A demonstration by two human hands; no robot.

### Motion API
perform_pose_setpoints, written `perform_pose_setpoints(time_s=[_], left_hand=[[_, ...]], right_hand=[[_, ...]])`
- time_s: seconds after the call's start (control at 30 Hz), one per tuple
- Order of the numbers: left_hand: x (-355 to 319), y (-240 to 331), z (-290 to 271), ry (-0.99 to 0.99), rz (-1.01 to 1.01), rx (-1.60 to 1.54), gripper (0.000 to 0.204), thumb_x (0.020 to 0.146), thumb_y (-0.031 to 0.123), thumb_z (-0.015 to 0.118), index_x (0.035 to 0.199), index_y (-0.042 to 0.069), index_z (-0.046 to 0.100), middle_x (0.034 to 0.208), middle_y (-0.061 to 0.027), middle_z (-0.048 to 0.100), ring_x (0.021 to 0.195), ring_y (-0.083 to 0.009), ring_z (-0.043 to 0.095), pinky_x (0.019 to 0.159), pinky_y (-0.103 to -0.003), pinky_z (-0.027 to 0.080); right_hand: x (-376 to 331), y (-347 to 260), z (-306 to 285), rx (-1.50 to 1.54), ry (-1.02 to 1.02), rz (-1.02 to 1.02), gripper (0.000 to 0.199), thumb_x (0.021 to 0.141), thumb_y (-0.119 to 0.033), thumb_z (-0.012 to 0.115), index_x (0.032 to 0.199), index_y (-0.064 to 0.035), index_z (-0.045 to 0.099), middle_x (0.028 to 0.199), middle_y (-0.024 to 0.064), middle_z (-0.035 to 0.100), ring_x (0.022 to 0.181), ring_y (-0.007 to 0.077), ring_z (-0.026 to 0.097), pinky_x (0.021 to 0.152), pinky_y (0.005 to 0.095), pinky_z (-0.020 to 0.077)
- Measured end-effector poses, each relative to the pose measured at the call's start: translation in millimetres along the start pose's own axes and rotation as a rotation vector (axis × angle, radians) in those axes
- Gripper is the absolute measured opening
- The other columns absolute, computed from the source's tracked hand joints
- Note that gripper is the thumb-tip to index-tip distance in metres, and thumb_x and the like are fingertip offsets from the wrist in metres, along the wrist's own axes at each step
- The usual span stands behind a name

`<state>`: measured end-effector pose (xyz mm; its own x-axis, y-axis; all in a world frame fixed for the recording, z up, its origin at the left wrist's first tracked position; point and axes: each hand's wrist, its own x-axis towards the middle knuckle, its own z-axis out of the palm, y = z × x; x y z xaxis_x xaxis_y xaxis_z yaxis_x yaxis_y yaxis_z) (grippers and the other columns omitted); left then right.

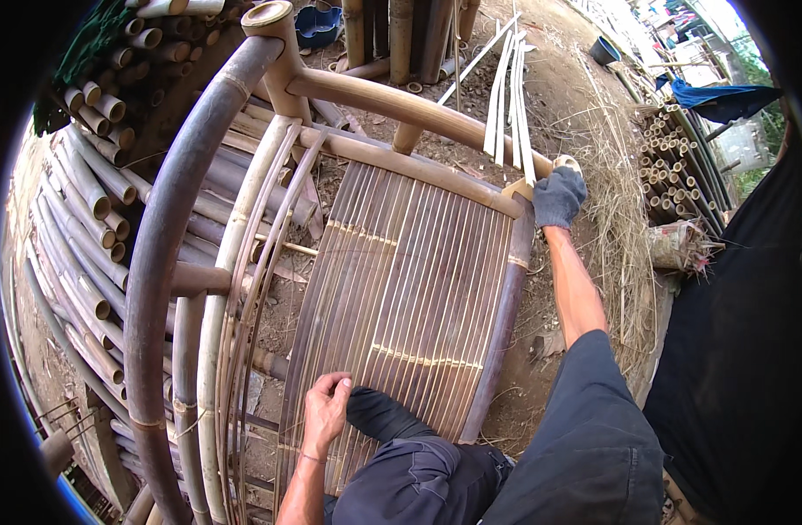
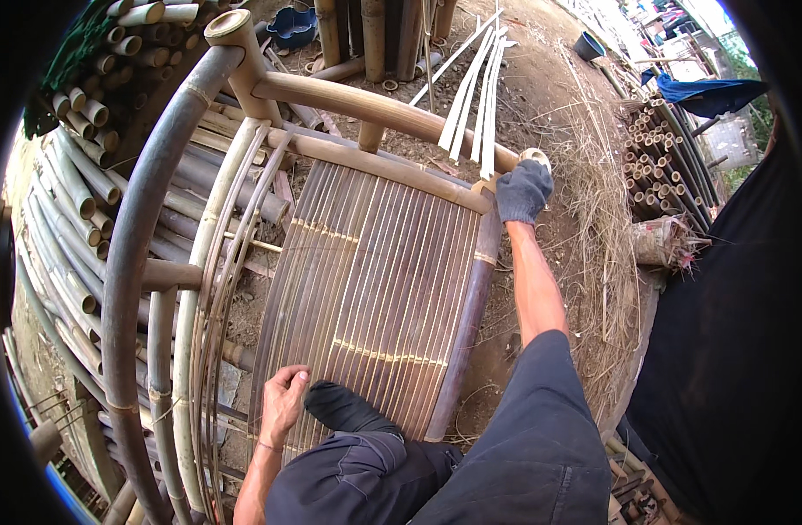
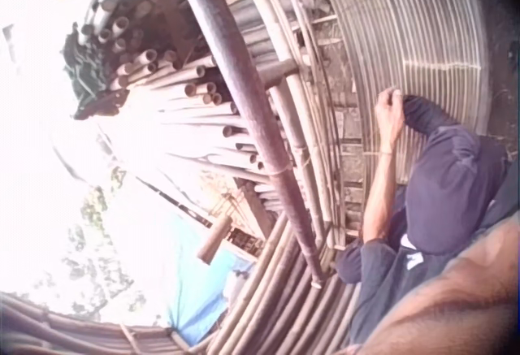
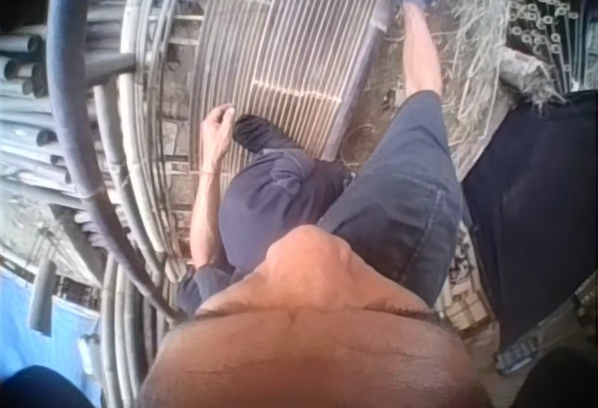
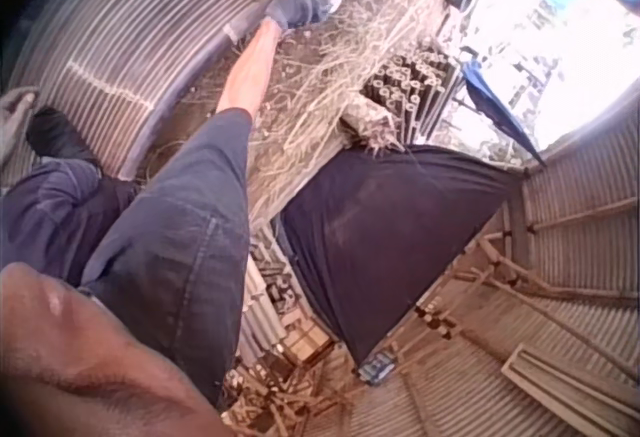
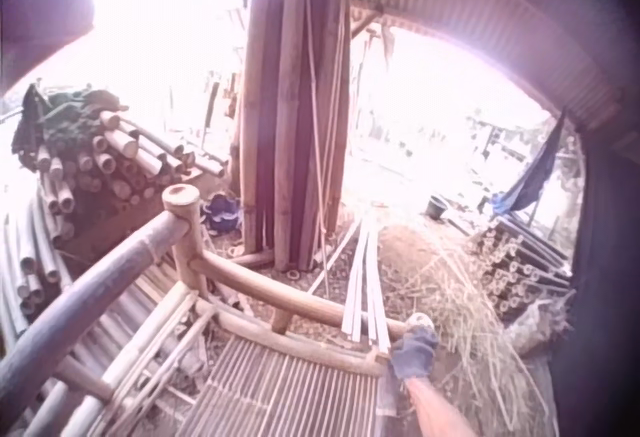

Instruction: The person sits cross-legged on the ground and weaves thin bamboo strips into a larger bamboo frame. They use their hands to interlace the strips through the frame's structure, creating a woven mat or seat.

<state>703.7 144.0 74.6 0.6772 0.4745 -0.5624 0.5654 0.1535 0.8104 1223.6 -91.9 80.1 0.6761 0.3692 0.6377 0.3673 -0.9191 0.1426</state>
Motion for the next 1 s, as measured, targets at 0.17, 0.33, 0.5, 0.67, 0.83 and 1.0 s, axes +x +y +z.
perform_pose_setpoints(time_s=[0.17,0.33,0.5,0.67,0.83,1.0], left_hand=[[2,2,14,-0.025,0.062,0.027,0.031,0.094,0.023,0.063,0.108,-0.004,0.067,0.093,-0.0073,0.069,0.088,-0.0128,0.061,0.081,-0.028,0.049],[2,-1,17,-0.048,0.002,0.031,0.031,0.093,0.023,0.063,0.106,-0.005,0.068,0.095,-0.0109,0.069,0.089,-0.0180,0.063,0.081,-0.031,0.050],[-5,-2,13,-0.022,-0.034,0.101,0.030,0.092,0.023,0.062,0.103,-0.004,0.069,0.101,-0.0171,0.068,0.095,-0.0268,0.066,0.085,-0.036,0.050],[-11,-4,16,-0.018,-0.036,0.068,0.030,0.091,0.023,0.063,0.103,-0.004,0.069,0.101,-0.0167,0.068,0.094,-0.0250,0.066,0.083,-0.034,0.050],[6,3,23,-0.151,-0.153,-0.322,0.054,0.096,0.040,0.060,0.125,-0.005,0.057,0.107,-0.0161,0.068,0.098,-0.0221,0.066,0.090,-0.034,0.051],[47,48,39,-0.565,-0.350,-0.999,0.072,0.097,0.055,0.049,0.139,-0.004,0.043,0.119,-0.0203,0.064,0.102,-0.0313,0.067,0.094,-0.042,0.051]], right_hand=[[-38,1,-6,0.294,-0.064,0.362,0.023,0.078,-0.028,0.065,0.082,-0.0056,0.070,0.092,0.0150,0.069,0.084,0.0329,0.066,0.076,0.0407,0.0508],[-62,-16,8,0.309,-0.277,0.774,0.039,0.080,-0.038,0.070,0.103,-0.0060,0.068,0.102,0.0179,0.070,0.094,0.0359,0.068,0.082,0.0433,0.0508],[-36,-32,26,0.317,-0.241,0.926,0.045,0.078,-0.046,0.072,0.100,-0.0077,0.066,0.098,0.0203,0.070,0.091,0.0379,0.069,0.080,0.0456,0.0513],[-14,-47,42,0.193,-0.293,0.982,0.034,0.092,-0.034,0.051,0.087,-0.0040,0.066,0.091,0.0249,0.069,0.084,0.0381,0.069,0.067,0.0492,0.0543],[-67,-135,-37,0.162,-0.534,-0.048,0.020,0.095,-0.019,0.045,0.097,-0.0038,0.059,0.086,0.0173,0.065,0.077,0.0314,0.066,0.062,0.0453,0.0520],[-195,-211,-224,1.159,-0.763,-0.463,0.012,0.086,-0.016,0.064,0.093,-0.0058,0.066,0.087,0.0131,0.068,0.075,0.0286,0.068,0.062,0.0390,0.0540]])
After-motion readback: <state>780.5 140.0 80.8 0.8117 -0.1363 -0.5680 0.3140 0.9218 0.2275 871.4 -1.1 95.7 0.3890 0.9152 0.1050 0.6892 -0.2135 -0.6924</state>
